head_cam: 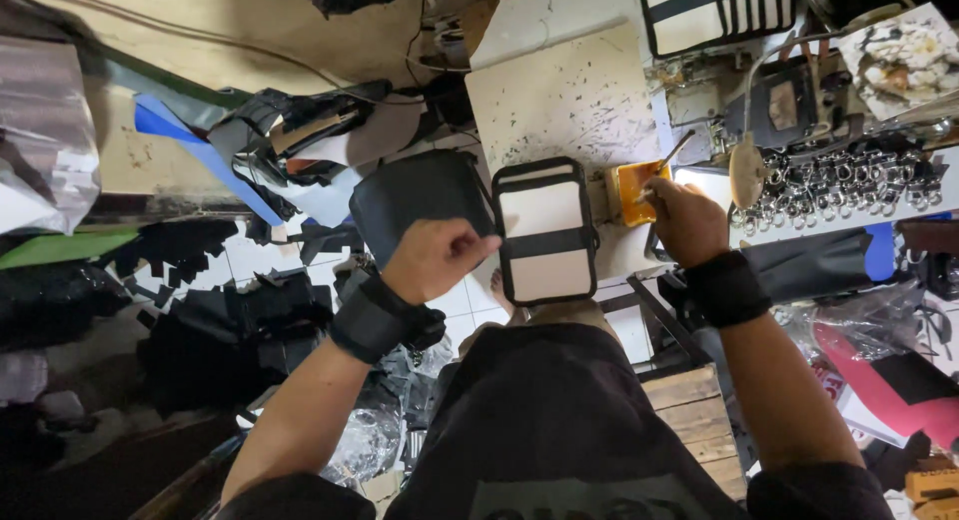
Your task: The person picks up black wallet components with white panels one at a time, applies adhesive from an orange container using a small stick along the edge of each panel, and stacks the treated wallets on the workbench.
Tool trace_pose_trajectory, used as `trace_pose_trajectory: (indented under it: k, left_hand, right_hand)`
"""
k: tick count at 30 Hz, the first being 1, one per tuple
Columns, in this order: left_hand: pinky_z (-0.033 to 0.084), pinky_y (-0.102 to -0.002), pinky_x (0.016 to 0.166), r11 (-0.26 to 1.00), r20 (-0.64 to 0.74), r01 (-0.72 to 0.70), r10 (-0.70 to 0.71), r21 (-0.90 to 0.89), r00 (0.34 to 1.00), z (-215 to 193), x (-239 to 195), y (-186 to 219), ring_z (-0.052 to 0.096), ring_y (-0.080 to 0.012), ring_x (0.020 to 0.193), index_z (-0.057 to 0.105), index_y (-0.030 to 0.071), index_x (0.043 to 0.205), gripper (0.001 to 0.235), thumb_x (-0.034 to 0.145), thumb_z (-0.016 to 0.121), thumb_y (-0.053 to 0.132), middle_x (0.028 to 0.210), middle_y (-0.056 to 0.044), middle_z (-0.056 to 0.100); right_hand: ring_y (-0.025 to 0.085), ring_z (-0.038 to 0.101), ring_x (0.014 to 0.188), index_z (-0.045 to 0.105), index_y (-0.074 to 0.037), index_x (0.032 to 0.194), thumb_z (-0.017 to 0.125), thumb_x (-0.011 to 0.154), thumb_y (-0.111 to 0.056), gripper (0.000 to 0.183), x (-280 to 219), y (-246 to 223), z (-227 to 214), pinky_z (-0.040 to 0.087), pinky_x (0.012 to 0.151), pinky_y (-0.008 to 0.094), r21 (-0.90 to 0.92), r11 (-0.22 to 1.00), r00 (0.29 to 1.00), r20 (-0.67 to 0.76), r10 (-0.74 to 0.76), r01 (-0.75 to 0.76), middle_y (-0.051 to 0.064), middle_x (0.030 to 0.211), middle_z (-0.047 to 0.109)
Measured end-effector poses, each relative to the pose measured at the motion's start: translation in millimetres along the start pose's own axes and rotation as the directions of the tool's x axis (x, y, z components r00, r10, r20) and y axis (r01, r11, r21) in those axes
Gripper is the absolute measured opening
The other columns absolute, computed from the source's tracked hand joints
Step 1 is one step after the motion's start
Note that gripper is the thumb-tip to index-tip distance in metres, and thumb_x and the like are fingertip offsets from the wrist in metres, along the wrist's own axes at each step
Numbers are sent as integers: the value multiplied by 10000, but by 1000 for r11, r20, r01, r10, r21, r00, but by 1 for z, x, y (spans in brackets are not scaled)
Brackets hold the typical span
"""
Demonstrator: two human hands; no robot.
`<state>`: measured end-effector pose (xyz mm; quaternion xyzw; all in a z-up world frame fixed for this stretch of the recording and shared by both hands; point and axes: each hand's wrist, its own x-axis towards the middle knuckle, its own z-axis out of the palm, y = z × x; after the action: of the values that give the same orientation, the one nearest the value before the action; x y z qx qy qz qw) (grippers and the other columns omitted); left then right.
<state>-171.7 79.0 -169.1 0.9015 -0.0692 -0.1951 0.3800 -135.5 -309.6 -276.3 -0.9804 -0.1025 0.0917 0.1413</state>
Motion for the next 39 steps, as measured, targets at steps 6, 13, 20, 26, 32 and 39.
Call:
trace_pose_trajectory:
  k: [6, 13, 20, 26, 32, 39]
  left_hand:
    - [574, -426, 643, 994, 153, -3, 20, -108, 988, 20, -13, 5, 747, -367, 765, 745, 130, 781, 435, 853, 735, 559, 690, -108, 741]
    - [577, -358, 660, 988, 272, 69, -28, -140, 962, 29, -18, 6, 756, -255, 677, 738, 168, 706, 399, 880, 688, 524, 554, -4, 705]
    - [570, -311, 635, 982, 319, 132, -82, -136, 944, 27, -16, 5, 753, -185, 620, 739, 206, 661, 389, 881, 664, 519, 493, 36, 678]
    - [537, -324, 630, 984, 218, 17, 22, -178, 976, 33, -10, 3, 719, -157, 608, 707, 150, 640, 373, 914, 662, 400, 575, 25, 730]
    - [559, -335, 598, 928, 172, 32, 35, -370, 985, 37, -13, 20, 676, -145, 587, 687, 103, 753, 338, 997, 631, 330, 667, -42, 726]
    - [556, -294, 553, 837, 244, 190, -70, -514, 967, 45, -14, 19, 711, -140, 636, 717, 43, 870, 192, 942, 698, 221, 717, -94, 756]
  right_hand:
    - [324, 718, 998, 620, -253, 1266, 528, 1110, -289, 185, 12, 32, 42, 611, 808, 488, -41, 998, 999, 9, -42, 42, 99, 967, 727]
    - [302, 704, 1064, 632, -235, 1315, 531, 1130, -312, 224, 2, 24, 9, 589, 875, 473, -58, 996, 997, 41, 70, -67, 78, 1071, 760]
    - [356, 695, 1086, 654, -165, 1329, 563, 1118, -281, 257, -7, 22, -4, 560, 910, 529, -8, 998, 997, 59, 56, -56, 122, 1108, 770]
    - [401, 713, 992, 683, -178, 1278, 542, 1103, -318, 265, -15, 8, -22, 551, 821, 532, -70, 996, 989, 134, 57, -48, 156, 1042, 767]
    - [377, 711, 944, 678, -43, 1317, 630, 1093, -115, 241, -40, -17, -97, 545, 820, 488, 199, 977, 996, -63, -64, 75, 218, 1185, 738]
    - [183, 661, 1031, 664, 11, 1278, 618, 1097, -88, 212, -69, -104, -150, 503, 829, 272, 590, 797, 989, -138, -56, 128, 169, 1322, 699]
